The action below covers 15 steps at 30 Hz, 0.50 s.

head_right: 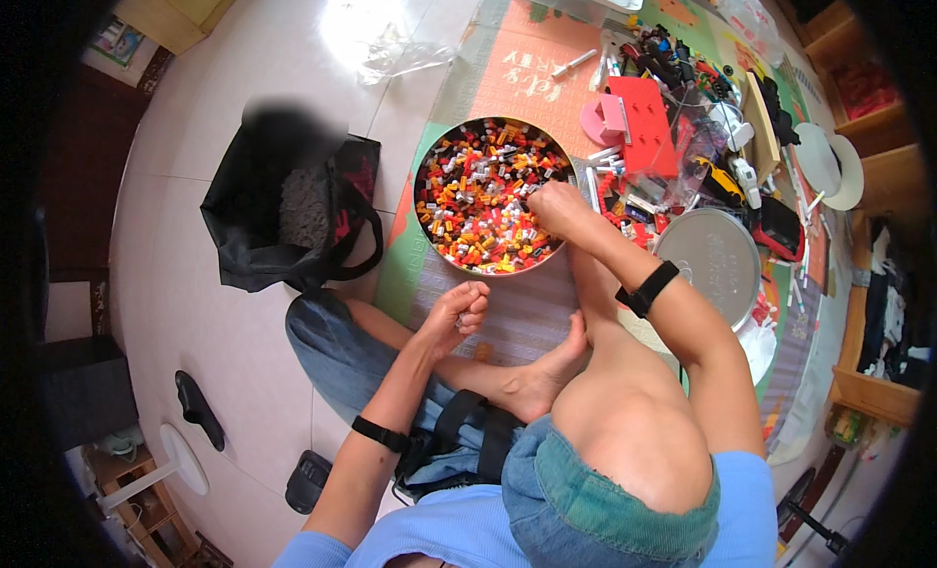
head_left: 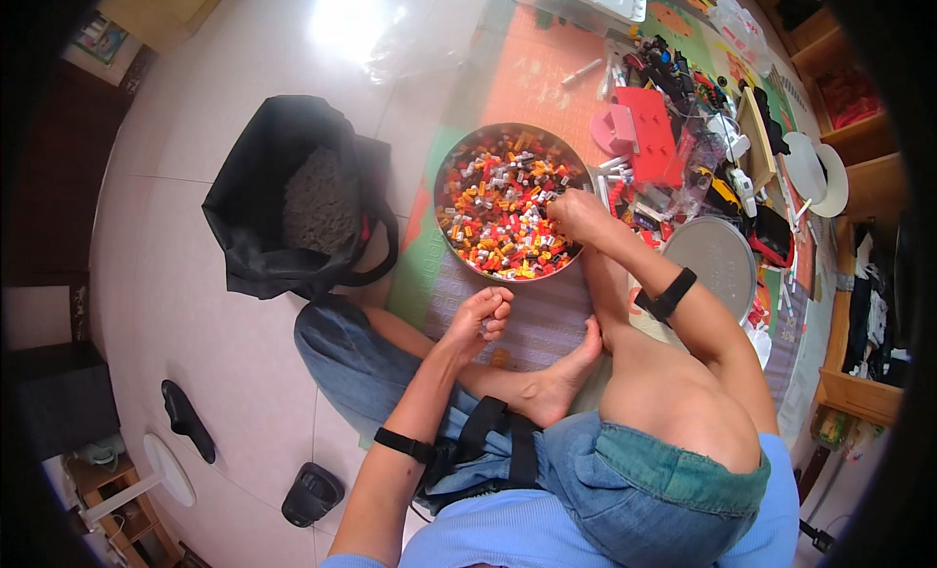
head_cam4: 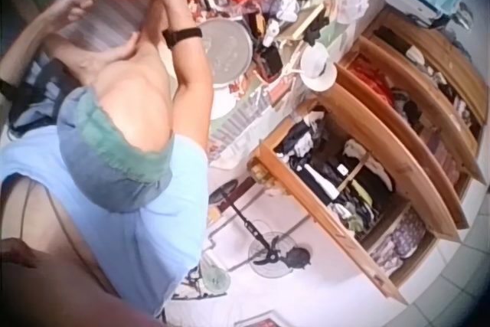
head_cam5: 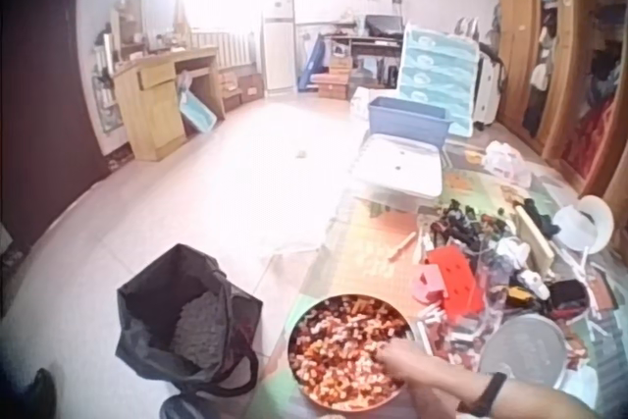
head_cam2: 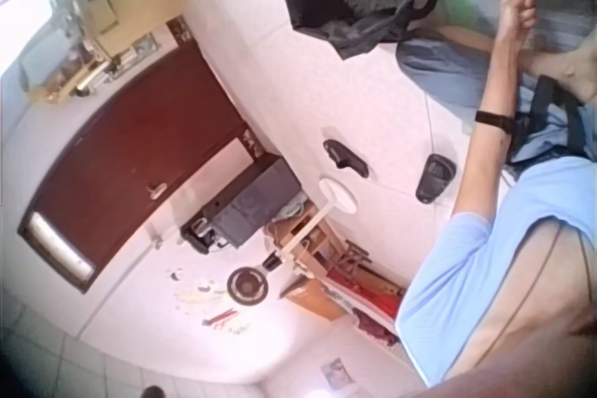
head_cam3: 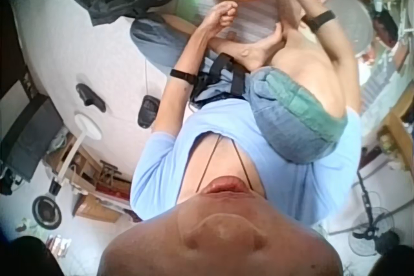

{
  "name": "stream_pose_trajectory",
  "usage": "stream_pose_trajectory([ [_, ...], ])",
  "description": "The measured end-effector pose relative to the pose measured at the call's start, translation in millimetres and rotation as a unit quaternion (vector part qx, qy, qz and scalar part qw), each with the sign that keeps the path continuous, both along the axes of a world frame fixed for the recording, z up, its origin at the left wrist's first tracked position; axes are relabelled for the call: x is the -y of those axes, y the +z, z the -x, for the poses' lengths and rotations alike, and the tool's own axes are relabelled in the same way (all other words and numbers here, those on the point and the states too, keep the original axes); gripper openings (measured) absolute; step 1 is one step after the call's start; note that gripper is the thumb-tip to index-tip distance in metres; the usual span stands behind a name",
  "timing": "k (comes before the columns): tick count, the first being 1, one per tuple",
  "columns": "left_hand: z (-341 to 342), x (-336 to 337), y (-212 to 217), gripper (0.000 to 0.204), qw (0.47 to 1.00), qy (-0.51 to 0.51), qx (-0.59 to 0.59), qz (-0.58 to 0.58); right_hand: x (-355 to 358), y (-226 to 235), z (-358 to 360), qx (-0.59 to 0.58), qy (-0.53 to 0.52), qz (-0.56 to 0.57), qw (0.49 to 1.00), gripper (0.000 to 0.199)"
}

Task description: The person sits on the floor and sorts small plastic building blocks from a large metal bowl into a black bag. They pick up individual pieces or small clusters, inspect them, and transfer them into the bag. The person occasionally adjusts their position and the bag while continuing the sorting process.

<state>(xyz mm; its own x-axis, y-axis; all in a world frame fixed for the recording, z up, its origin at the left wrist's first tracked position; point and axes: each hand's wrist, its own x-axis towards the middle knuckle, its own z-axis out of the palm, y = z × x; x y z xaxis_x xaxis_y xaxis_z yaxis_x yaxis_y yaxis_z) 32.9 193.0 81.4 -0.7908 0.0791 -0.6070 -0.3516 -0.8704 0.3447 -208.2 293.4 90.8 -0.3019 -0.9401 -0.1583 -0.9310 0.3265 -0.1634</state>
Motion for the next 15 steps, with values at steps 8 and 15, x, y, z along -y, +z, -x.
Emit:
stream_pose_trajectory([
  [8,-2.8,7.5,-4.2,0.016,0.998,-0.048,-0.046,-0.019,-10.5,14.6,15.1,0.467,-0.215,0.056,0.856,0.023],
  [15,-4.1,8.2,-1.2,0.018,0.998,-0.041,-0.048,-0.016,-7.4,18.8,8.9,0.239,0.010,0.022,0.971,0.018],
])
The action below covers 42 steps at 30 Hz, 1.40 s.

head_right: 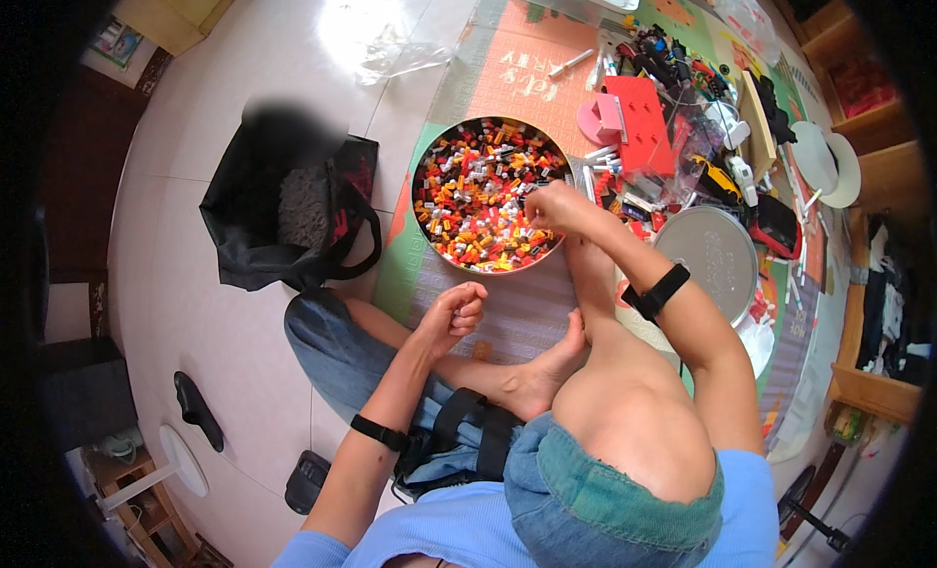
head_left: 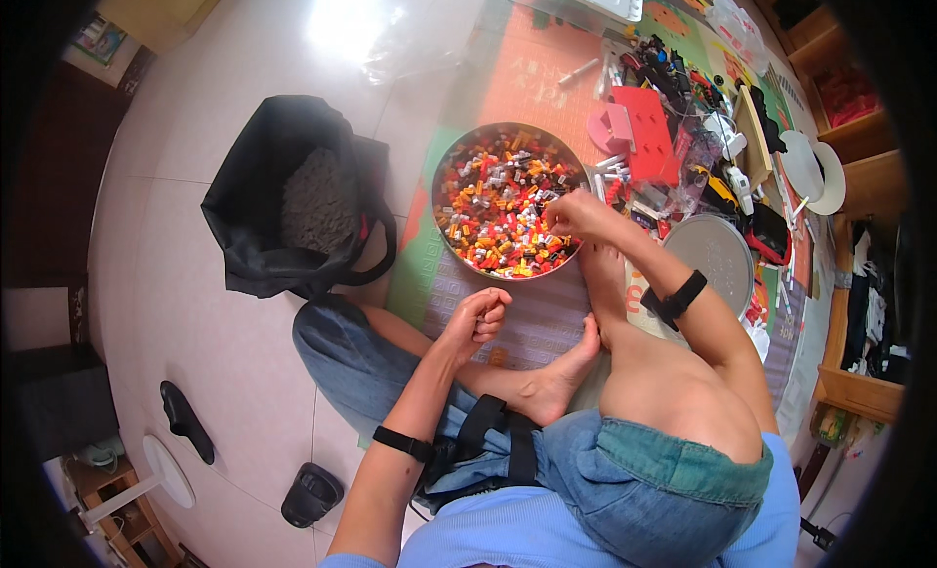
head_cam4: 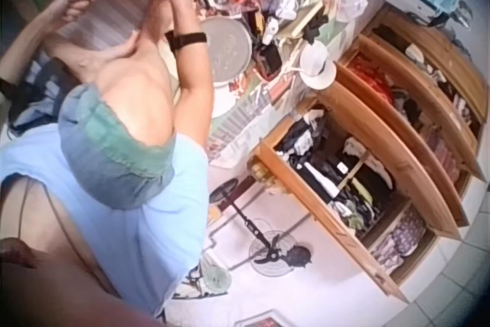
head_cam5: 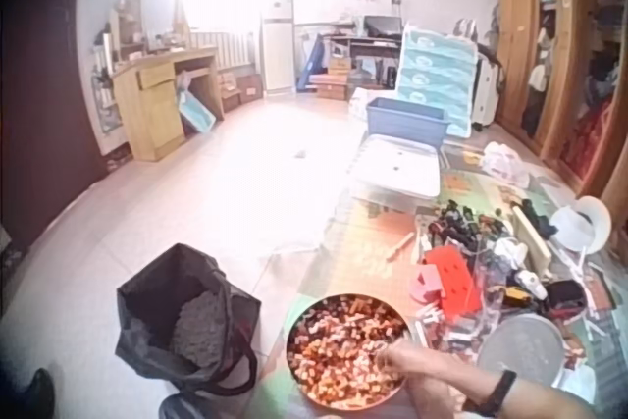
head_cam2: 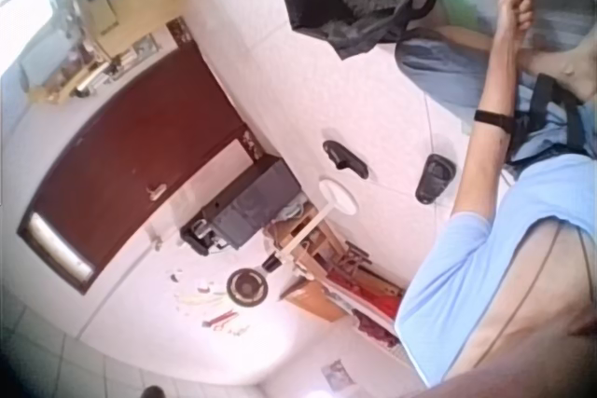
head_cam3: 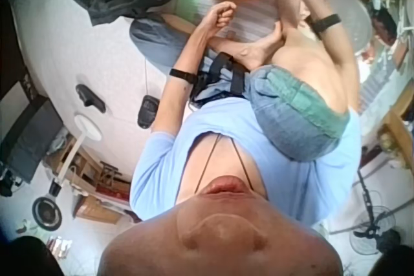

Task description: The person sits on the floor and sorts small plastic building blocks from a large metal bowl into a black bag. They pick up individual pieces or small clusters, inspect them, and transfer them into the bag. The person occasionally adjusts their position and the bag while continuing the sorting process.

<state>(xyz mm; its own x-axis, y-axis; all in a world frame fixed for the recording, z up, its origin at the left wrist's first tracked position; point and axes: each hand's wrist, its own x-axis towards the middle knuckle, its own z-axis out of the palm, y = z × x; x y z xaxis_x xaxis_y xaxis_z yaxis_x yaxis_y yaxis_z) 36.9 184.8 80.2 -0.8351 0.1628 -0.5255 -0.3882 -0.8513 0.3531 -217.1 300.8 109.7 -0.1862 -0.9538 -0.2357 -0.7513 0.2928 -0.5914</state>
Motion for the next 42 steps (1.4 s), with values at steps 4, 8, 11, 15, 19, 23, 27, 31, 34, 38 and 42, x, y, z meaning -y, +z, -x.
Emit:
stream_pose_trajectory([
  [4,-0.2,0.5,-1.5,0.018,1.000,0.000,-0.001,-0.002,1.0,-15.2,-22.8,-0.126,0.015,-0.020,0.992,0.015],
  [8,-1.7,0.6,-3.3,0.020,1.000,-0.005,-0.004,-0.004,2.1,-15.6,-15.7,-0.110,-0.005,-0.020,0.994,0.008],
  [11,-3.2,0.2,-3.7,0.025,1.000,-0.008,0.012,-0.009,11.6,2.9,-23.7,-0.044,0.001,0.017,0.999,0.011],
  [15,6.4,-4.8,14.3,0.031,0.997,-0.016,0.072,0.003,30.0,54.1,-83.3,0.091,0.125,0.051,0.987,0.021],
  [19,-0.8,-2.0,2.1,0.027,1.000,-0.009,-0.002,-0.021,32.3,36.7,-47.1,-0.084,0.049,0.000,0.995,0.009],
  [23,-3.5,2.8,-11.4,0.024,1.000,-0.008,0.004,-0.027,16.9,-13.3,-29.7,-0.136,0.002,-0.007,0.991,0.010],
  [27,3.9,-7.0,2.7,0.023,0.996,0.023,0.078,0.032,11.1,-29.8,-34.2,-0.150,-0.013,0.008,0.989,0.011],
  [31,-1.0,-2.1,2.3,0.027,0.998,-0.042,0.018,0.045,10.4,-11.7,-22.2,-0.086,-0.050,-0.021,0.995,0.009],
  [34,-1.4,0.0,-0.3,0.032,0.999,-0.042,0.007,0.012,10.8,2.0,-19.1,-0.035,-0.058,-0.003,0.998,0.013],
  [38,-1.1,-1.1,0.6,0.041,1.000,-0.023,0.013,-0.013,15.3,26.3,-27.8,0.106,-0.104,-0.020,0.989,0.017],
  [42,0.7,-1.7,8.2,0.048,0.999,-0.034,0.011,0.007,14.8,31.6,-32.0,0.389,-0.152,-0.090,0.904,0.019],
])
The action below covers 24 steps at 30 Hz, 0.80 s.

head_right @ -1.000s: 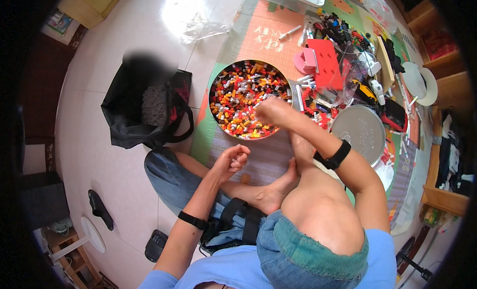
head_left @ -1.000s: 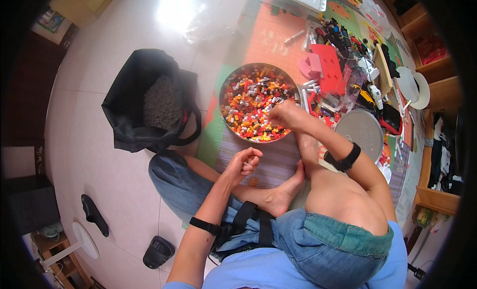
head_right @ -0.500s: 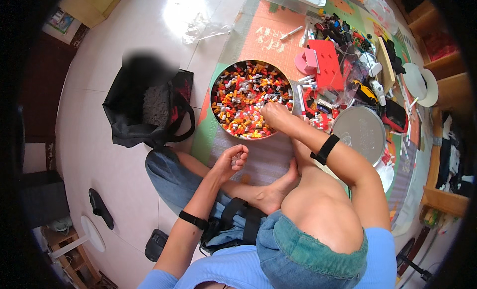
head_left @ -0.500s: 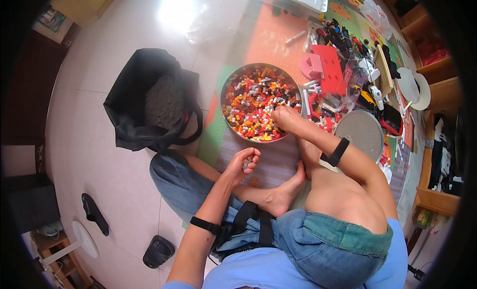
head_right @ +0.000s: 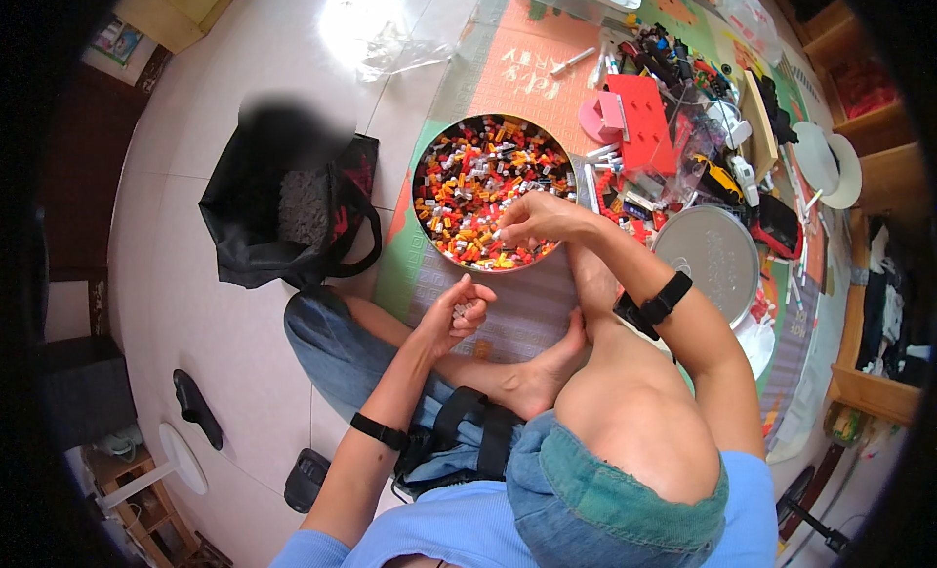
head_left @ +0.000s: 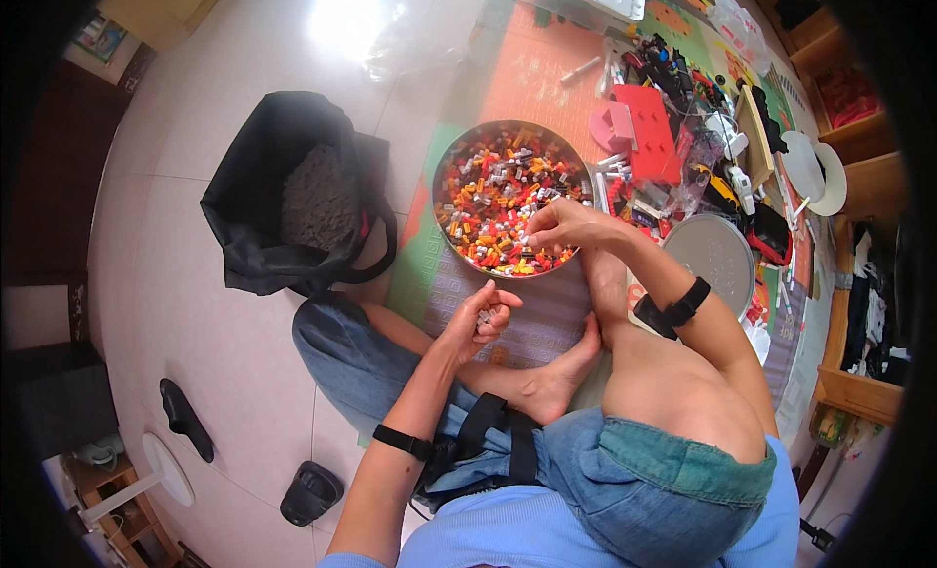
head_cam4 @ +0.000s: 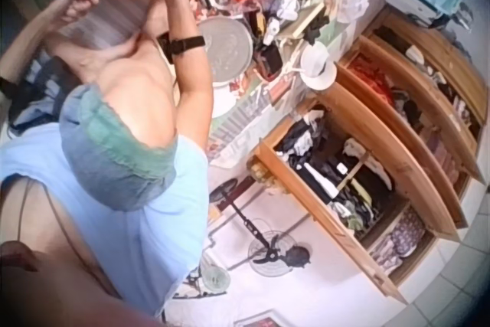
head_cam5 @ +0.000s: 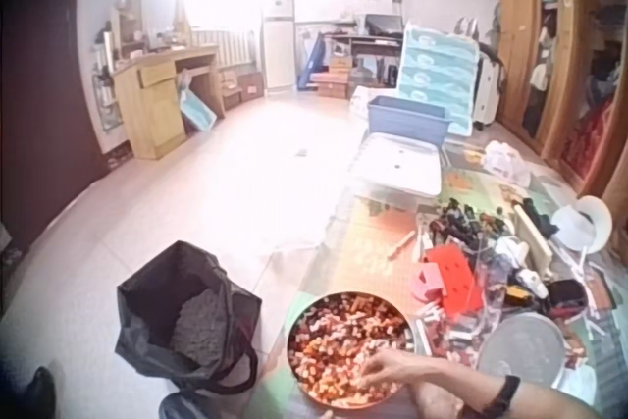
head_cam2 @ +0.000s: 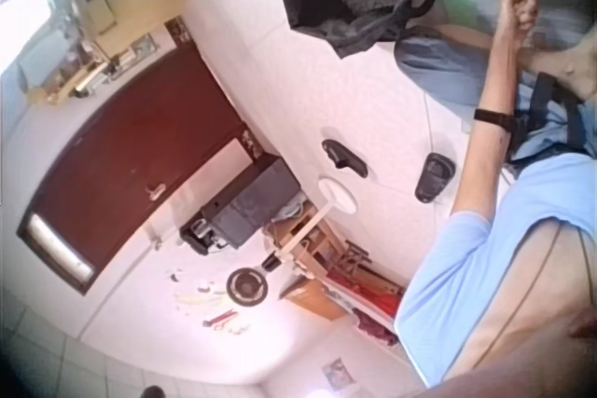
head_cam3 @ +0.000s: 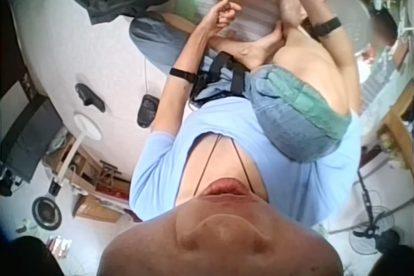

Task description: The person sits on the floor and sorts small plastic building blocks from a large metal bowl into a black bag. They pick up individual pieces or small clusters, inspect them, and transfer them into the bag. The person occasionally adjusts their position and the bag while continuing the sorting process.

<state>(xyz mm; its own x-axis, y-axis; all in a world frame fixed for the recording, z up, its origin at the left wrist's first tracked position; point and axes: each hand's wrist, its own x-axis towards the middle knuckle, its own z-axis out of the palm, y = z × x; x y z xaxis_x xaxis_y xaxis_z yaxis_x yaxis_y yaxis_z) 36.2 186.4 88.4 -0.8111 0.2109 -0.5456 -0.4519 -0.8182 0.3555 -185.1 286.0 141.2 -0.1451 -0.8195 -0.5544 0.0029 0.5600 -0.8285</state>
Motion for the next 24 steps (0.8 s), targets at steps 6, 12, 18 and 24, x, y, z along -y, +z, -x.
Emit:
stream_pose_trajectory([
  [6,0.8,0.3,2.6,0.051,0.999,0.009,-0.028,-0.042,11.4,14.7,-32.2,-0.047,0.186,0.046,0.980,0.023],
  [12,-2.7,-0.5,-9.4,0.036,1.000,0.014,-0.022,-0.011,15.5,11.4,-7.8,-0.375,0.086,0.051,0.922,0.012],
  [18,0.2,-0.1,-7.1,0.020,1.000,0.003,-0.018,-0.020,8.3,-33.3,12.7,-0.507,0.116,0.117,0.846,0.007],
  [24,0.5,1.6,-4.9,0.014,1.000,0.012,-0.020,-0.010,16.1,-37.8,-18.5,-0.486,0.124,0.090,0.861,0.036],
])
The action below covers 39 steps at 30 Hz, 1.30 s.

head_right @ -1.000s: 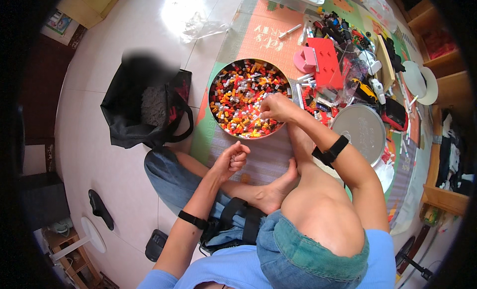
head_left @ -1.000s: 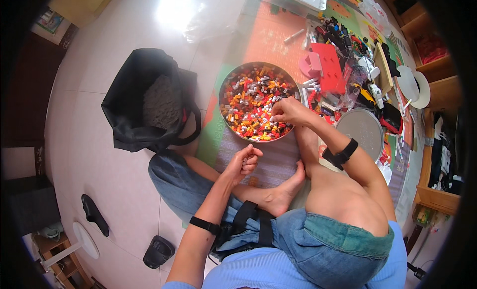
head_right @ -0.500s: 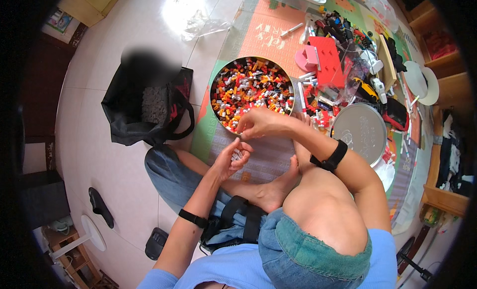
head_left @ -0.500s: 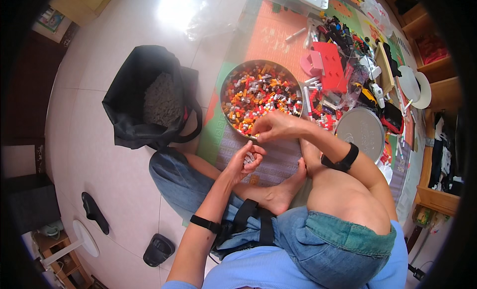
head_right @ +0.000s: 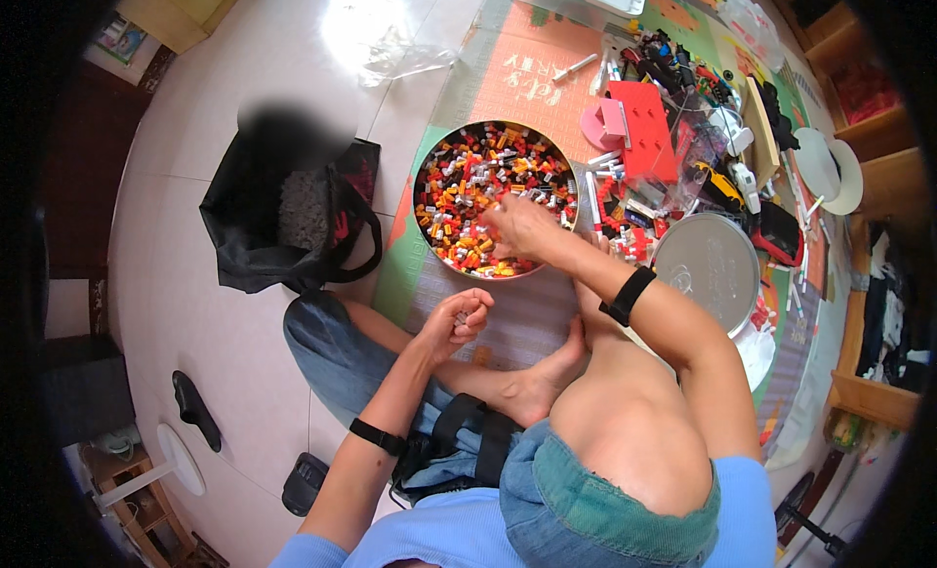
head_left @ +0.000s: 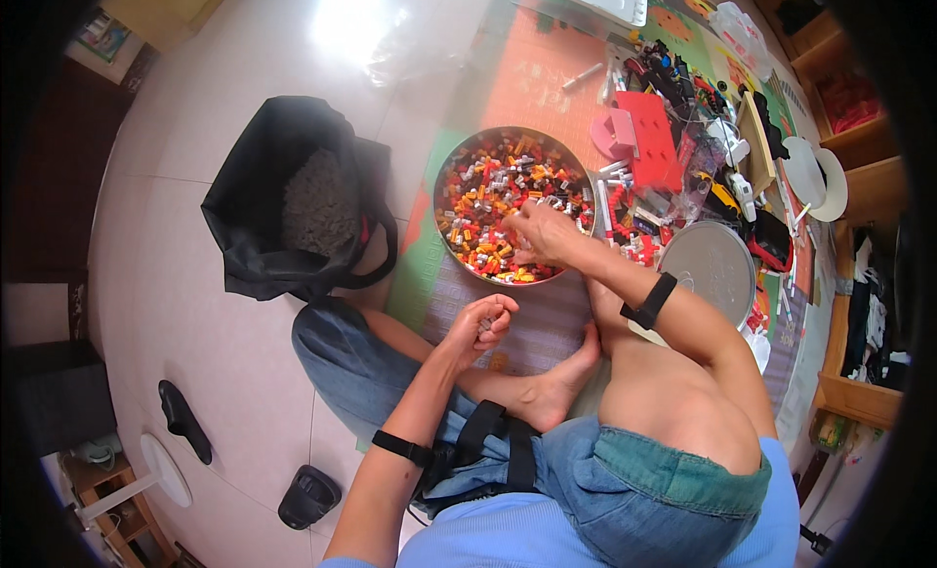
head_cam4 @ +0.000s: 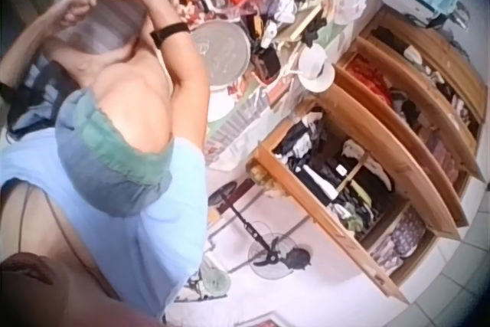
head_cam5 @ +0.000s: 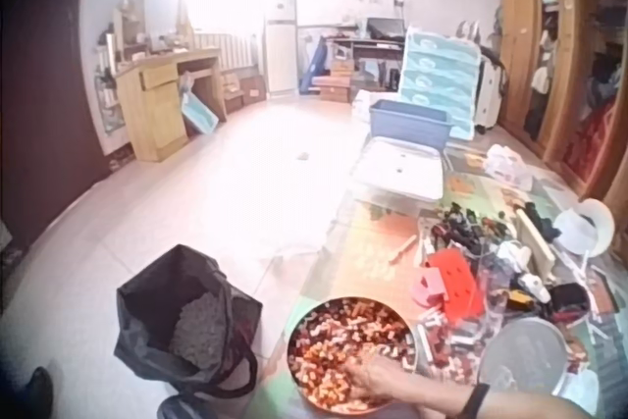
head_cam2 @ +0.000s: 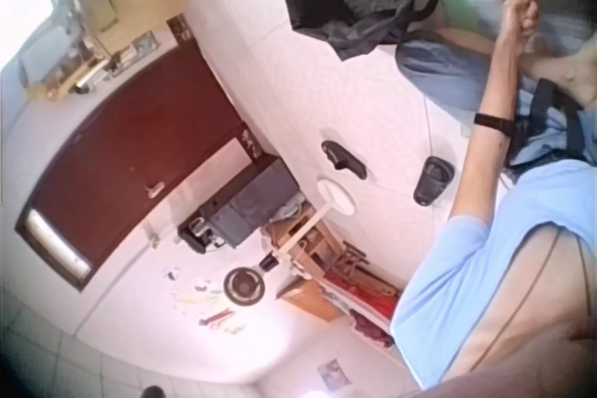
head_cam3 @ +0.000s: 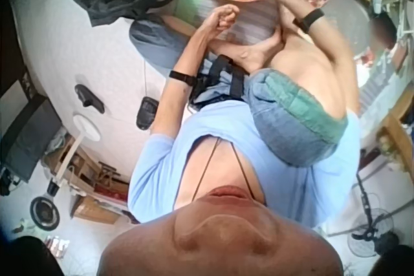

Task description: The person sits on the floor and sorts small plastic building blocks from a large metal bowl into a black bag. They pick up individual pieces or small clusters, inspect them, and transfer them into the bag. The person occasionally adjusts their position and the bag while continuing the sorting process.

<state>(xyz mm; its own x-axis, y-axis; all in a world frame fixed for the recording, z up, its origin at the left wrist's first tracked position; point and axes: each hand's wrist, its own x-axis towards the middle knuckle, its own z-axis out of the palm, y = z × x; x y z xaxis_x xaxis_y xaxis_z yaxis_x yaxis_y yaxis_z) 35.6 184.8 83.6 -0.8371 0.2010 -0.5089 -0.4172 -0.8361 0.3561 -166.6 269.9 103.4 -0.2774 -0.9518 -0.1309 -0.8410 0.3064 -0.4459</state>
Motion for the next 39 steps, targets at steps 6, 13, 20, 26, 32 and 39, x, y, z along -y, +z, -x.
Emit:
stream_pose_trajectory([
  [6,-2.8,-1.1,1.7,0.014,1.000,0.024,0.004,-0.010,-10.4,2.3,33.9,0.104,-0.026,0.036,0.994,0.014],
  [13,1.6,-3.3,-5.1,0.017,1.000,0.011,-0.014,-0.010,-11.0,17.4,39.0,0.180,-0.146,0.002,0.973,0.014],
  [20,-1.1,-0.6,-5.0,0.017,1.000,0.013,-0.008,-0.008,-5.0,4.5,32.8,-0.127,-0.022,-0.030,0.991,0.008],
  [26,0.0,-0.9,-5.2,0.016,1.000,0.018,-0.003,-0.014,-7.1,-14.0,21.9,-0.084,0.009,-0.008,0.996,0.010],
  [32,-0.2,-1.8,4.2,0.019,1.000,0.005,-0.011,-0.009,-16.4,7.3,33.7,0.009,-0.044,0.046,0.998,0.015],
  [39,-1.3,5.6,65.2,0.029,0.998,-0.035,-0.041,0.010,-16.6,199.0,13.2,0.164,0.036,-0.045,0.985,0.017],
])
